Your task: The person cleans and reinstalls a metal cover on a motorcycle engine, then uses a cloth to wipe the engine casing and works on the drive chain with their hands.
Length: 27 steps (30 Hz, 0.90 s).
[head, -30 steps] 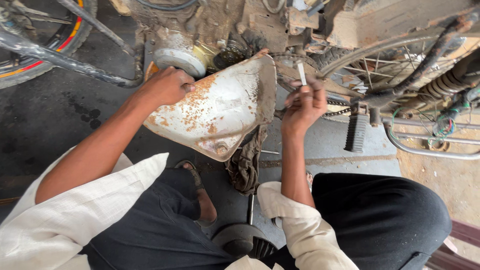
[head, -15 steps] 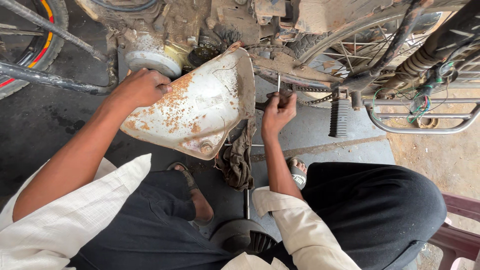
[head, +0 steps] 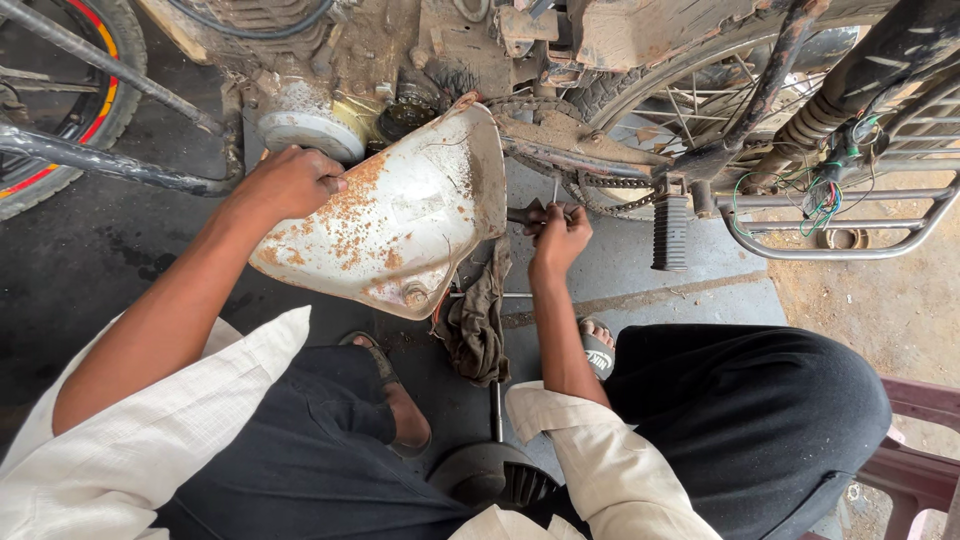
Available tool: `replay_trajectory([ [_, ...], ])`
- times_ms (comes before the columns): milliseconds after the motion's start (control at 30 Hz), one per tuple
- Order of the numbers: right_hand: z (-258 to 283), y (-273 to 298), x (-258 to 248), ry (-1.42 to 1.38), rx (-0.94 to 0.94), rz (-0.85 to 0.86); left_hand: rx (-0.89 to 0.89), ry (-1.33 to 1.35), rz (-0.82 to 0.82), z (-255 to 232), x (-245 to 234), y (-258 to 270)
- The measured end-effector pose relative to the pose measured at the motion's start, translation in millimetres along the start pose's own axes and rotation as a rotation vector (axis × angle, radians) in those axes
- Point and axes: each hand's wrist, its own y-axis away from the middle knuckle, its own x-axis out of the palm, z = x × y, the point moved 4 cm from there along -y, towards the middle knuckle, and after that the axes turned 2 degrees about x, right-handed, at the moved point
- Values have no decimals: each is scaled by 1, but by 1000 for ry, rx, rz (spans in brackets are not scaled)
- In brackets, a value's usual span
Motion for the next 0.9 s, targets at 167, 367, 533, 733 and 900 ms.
replay_trajectory([
  [167, 27, -29, -11, -30, 175, 20, 10, 16, 2, -1, 0, 3],
  [367, 78, -16, -18, -215, -54, 12, 3, -9, 6, -5, -3, 5],
  [533, 116, 3, -4, -233, -356, 164, -3, 8, 6, -6, -5, 8],
  [733, 102, -9, -7, -319, -189, 136, 2, -6, 12, -8, -6, 9],
  [900, 100, 1, 2, -281, -217, 104, -20, 32, 16, -7, -4, 8],
])
